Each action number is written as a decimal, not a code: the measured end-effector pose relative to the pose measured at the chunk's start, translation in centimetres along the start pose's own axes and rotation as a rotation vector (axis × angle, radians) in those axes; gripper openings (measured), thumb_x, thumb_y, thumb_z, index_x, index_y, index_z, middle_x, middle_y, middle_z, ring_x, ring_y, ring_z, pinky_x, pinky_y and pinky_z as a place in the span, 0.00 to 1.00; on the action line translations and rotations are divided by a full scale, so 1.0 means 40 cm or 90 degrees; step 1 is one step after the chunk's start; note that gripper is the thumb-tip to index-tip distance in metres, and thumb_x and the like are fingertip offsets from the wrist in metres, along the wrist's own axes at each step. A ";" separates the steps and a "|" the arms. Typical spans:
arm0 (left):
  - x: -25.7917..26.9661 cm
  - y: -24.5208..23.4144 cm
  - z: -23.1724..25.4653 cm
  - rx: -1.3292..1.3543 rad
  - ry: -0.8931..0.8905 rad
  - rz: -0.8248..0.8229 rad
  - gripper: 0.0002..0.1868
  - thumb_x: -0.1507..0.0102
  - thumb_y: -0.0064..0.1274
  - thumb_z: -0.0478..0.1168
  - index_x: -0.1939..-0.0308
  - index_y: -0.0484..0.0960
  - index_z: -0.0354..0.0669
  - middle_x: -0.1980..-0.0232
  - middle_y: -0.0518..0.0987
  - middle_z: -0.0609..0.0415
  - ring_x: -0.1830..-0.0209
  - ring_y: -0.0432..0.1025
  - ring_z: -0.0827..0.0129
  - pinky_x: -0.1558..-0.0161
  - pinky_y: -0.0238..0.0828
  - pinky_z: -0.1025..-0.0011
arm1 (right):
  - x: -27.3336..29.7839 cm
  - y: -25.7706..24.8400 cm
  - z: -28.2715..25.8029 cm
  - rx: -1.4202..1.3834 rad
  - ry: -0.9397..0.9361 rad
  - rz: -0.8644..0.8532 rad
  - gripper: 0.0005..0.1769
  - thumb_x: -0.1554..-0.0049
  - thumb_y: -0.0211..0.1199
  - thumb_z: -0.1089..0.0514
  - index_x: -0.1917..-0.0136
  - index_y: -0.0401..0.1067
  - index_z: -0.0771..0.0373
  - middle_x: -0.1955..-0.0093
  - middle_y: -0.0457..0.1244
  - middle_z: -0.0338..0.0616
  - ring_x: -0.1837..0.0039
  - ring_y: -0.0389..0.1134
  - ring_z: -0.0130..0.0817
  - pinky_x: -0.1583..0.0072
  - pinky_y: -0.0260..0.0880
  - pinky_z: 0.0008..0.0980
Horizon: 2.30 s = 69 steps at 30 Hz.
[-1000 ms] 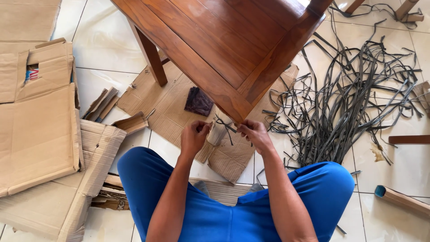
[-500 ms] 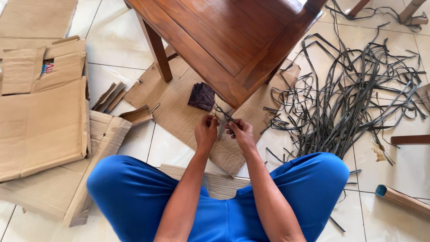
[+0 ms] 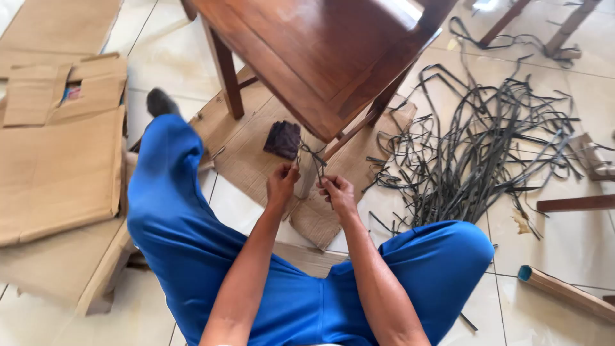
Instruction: Polishing a wooden chair with a cloth and then wrapping the legs with cardboard and plastic ties.
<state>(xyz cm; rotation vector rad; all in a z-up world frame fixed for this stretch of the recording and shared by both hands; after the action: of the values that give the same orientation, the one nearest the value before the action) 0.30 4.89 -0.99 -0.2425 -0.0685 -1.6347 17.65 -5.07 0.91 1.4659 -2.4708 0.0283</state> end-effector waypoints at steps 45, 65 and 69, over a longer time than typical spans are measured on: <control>0.102 0.039 -0.004 0.336 -0.069 -0.113 0.04 0.36 0.61 0.35 0.60 0.84 0.37 0.71 0.79 0.50 0.71 0.76 0.72 0.63 0.75 0.77 | 0.166 0.088 -0.116 0.163 -0.193 0.099 0.05 0.40 0.67 0.63 0.51 0.80 0.64 0.64 0.72 0.48 0.66 0.72 0.30 0.58 0.76 0.30; 0.123 0.056 0.059 0.291 -0.170 -0.172 0.07 0.39 0.66 0.42 0.63 0.85 0.46 0.70 0.79 0.59 0.71 0.76 0.75 0.66 0.70 0.80 | 0.167 0.104 -0.123 0.240 -0.261 0.065 0.05 0.41 0.64 0.67 0.54 0.79 0.62 0.69 0.70 0.47 0.69 0.71 0.31 0.61 0.74 0.32; 0.118 0.049 0.034 0.286 -0.205 -0.161 0.07 0.38 0.64 0.45 0.65 0.83 0.51 0.67 0.81 0.63 0.68 0.77 0.76 0.61 0.70 0.80 | 0.157 0.087 -0.115 0.274 -0.260 0.057 0.04 0.42 0.66 0.64 0.54 0.80 0.59 0.69 0.69 0.47 0.68 0.72 0.32 0.60 0.74 0.32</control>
<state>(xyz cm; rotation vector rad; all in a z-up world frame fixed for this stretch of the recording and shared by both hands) 2.12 0.37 1.07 -0.1507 -0.7283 -1.7682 12.80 -8.06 7.25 1.6575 -3.0016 0.3276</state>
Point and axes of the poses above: each hand's wrist, its own x-axis away from the middle knuckle, its own y-axis out of the palm, z = x × y, the point moved 5 cm from there along -x, towards the middle knuckle
